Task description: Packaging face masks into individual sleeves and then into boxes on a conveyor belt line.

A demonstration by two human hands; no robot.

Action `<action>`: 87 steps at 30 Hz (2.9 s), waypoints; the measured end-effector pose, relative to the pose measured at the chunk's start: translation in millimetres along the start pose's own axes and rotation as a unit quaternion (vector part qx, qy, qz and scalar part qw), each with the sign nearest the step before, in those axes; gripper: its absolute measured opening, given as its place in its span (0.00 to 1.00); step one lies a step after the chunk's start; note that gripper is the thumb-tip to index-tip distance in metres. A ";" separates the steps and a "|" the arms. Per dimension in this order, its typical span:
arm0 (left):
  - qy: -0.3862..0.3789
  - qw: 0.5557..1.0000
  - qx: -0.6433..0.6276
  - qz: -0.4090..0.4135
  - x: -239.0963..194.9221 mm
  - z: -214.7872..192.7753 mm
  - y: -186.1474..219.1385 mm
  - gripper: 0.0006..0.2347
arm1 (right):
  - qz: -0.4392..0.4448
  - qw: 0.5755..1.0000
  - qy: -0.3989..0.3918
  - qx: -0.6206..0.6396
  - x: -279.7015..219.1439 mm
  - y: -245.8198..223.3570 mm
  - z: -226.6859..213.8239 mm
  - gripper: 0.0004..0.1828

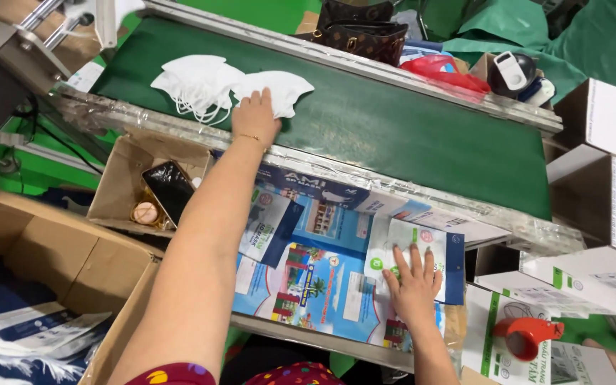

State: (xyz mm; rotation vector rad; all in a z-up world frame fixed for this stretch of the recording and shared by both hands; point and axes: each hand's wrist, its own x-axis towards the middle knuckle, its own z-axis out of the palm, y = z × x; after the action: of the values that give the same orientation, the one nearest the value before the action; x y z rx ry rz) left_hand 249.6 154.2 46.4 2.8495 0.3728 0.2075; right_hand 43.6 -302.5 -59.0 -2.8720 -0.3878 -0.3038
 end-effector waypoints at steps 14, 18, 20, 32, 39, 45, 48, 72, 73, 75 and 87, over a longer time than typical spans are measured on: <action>-0.363 0.660 -0.645 0.126 -239.2 30.1 37.0 0.26 | 0.079 0.717 -0.039 0.691 18.1 -106.0 -80.9 0.46; -0.307 0.690 -0.635 0.162 -285.5 3.9 29.0 0.38 | 0.184 0.841 -0.097 0.500 -15.3 -101.4 -39.4 0.31; -0.246 0.767 -0.549 0.222 -280.9 -4.1 26.3 0.42 | 0.136 0.847 -0.104 0.504 -33.4 -99.1 -12.5 0.36; -0.115 0.913 -0.150 0.361 -297.1 33.8 58.9 0.39 | 0.063 0.813 -0.118 0.567 -53.2 -106.9 44.3 0.27; 0.024 0.936 -0.318 0.146 -267.5 62.0 9.1 0.15 | 0.116 0.805 -0.257 0.522 -41.1 -63.7 -35.6 0.13; -0.026 0.992 -0.103 0.065 -240.0 130.1 -6.9 0.09 | 0.190 0.794 -0.234 0.528 -44.0 -50.3 3.2 0.11; -0.008 0.995 -0.089 0.039 -233.9 109.0 4.2 0.13 | 0.101 0.864 -0.142 0.472 -32.0 -104.5 -17.2 0.14; -0.305 0.716 -0.628 -0.016 -310.9 38.8 68.4 0.07 | 0.109 0.776 -0.240 0.572 -37.0 -83.9 -4.6 0.14; -0.306 0.716 -0.627 -0.015 -302.5 20.9 72.0 0.07 | 0.110 0.776 -0.239 0.573 -31.9 -91.6 -15.7 0.14; 0.070 0.864 -0.420 0.270 -294.9 -16.0 76.3 0.19 | 0.111 0.834 -0.225 0.491 -31.3 -110.3 -38.8 0.15; 0.023 0.894 -0.276 0.352 -301.5 31.6 90.2 0.03 | -0.075 0.905 -0.234 0.348 -30.3 -102.8 -63.7 0.15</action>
State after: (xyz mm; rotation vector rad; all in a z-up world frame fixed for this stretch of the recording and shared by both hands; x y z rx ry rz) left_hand -12.4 -18.9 8.6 2.2809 -0.6389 0.4318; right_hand -25.0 -229.0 14.6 -2.1732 -0.6465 0.4350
